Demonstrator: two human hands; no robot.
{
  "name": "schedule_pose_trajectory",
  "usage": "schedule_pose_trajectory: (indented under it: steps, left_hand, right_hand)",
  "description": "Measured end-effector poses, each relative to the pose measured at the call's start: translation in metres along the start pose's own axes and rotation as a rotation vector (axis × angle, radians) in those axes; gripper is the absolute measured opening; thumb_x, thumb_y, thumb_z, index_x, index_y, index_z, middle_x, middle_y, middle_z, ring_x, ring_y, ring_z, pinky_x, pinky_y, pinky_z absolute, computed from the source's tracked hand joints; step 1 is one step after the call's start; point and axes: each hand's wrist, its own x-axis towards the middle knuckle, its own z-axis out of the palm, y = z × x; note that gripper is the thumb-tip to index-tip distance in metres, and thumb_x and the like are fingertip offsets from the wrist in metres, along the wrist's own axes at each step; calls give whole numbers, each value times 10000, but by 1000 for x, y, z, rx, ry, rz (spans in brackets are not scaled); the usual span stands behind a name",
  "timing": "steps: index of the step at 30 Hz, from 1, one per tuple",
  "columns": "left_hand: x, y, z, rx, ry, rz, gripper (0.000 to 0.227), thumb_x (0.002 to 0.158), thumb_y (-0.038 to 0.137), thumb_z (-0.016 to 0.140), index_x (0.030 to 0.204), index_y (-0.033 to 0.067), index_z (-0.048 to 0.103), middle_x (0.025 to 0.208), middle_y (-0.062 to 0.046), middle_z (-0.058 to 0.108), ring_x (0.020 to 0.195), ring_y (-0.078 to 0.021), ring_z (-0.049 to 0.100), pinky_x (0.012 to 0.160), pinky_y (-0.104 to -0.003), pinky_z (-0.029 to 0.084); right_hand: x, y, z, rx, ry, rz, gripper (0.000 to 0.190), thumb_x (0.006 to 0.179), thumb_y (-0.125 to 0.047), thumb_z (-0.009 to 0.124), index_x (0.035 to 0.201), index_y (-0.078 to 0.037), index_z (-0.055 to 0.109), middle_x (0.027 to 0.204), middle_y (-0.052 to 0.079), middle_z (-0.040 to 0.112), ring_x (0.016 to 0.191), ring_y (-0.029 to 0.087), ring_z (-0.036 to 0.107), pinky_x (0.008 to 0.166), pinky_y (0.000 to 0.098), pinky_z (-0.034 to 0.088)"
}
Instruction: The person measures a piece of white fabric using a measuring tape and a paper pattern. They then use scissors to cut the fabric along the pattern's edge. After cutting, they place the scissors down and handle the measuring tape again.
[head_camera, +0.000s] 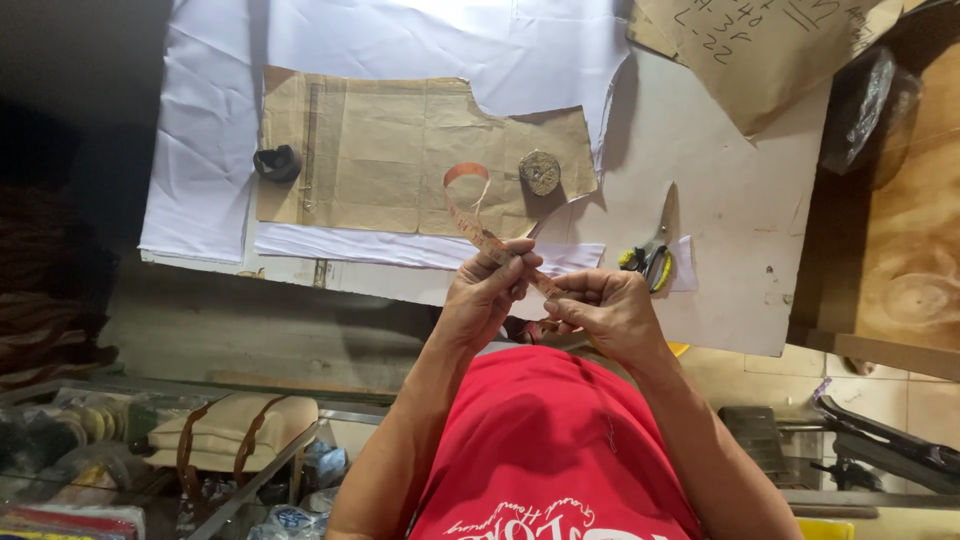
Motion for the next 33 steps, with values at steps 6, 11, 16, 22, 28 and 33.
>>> schedule_pose_trajectory:
  steps: [6, 11, 16, 22, 28, 33]
  left_hand:
    - [1, 1, 0, -15, -20, 0, 294, 964, 14, 688, 1256, -26, 685, 1069, -227, 767, 880, -247, 757, 634, -207, 506]
    - [-3, 10, 13, 43, 26, -10, 326, 953, 32, 710, 1273, -21, 673, 1114, -225, 761, 863, -207, 751, 633, -164, 526]
    - [1, 4, 13, 33, 42, 10, 310, 940, 10, 713, 1246, -23, 675, 1099, -232, 762, 853, -223, 751, 661, -186, 545]
    - [3, 2, 15, -34, 69, 39, 331, 927, -76, 689, 1254, -33, 660, 1140, -266, 743, 962, -330, 768, 780, -323, 641]
    - [7, -3, 12, -38, 111, 43, 351, 914, -102, 687, 1257, -42, 640, 1172, -276, 726, 1029, -384, 740, 806, -374, 658]
    - [4, 6, 22, -20, 113, 14, 337, 920, -83, 691, 1252, -45, 647, 1151, -268, 735, 1038, -385, 733, 804, -377, 662]
  right_hand:
    - [3, 1, 2, -13, 18, 9, 335, 755, 104, 843, 1059, 161, 714, 725, 234, 747, 580, 198, 728, 509, 294, 629]
    - [6, 7, 0, -5, 45, -12, 309, 748, 124, 830, 1032, 159, 713, 711, 239, 733, 552, 204, 724, 484, 296, 624]
    - [12, 18, -5, -7, 66, -35, 310, 746, 103, 852, 1022, 156, 720, 700, 242, 728, 547, 199, 722, 487, 295, 623]
    - [11, 18, -2, 3, 62, -32, 313, 754, 90, 849, 1024, 169, 711, 690, 238, 723, 545, 194, 718, 482, 288, 618]
    - [14, 18, -3, -13, 55, -43, 291, 763, 67, 855, 1011, 153, 730, 680, 233, 723, 545, 182, 716, 478, 280, 614]
    - [17, 19, -7, -8, 50, -52, 305, 763, 83, 849, 1025, 169, 718, 693, 250, 721, 566, 194, 726, 489, 288, 620]
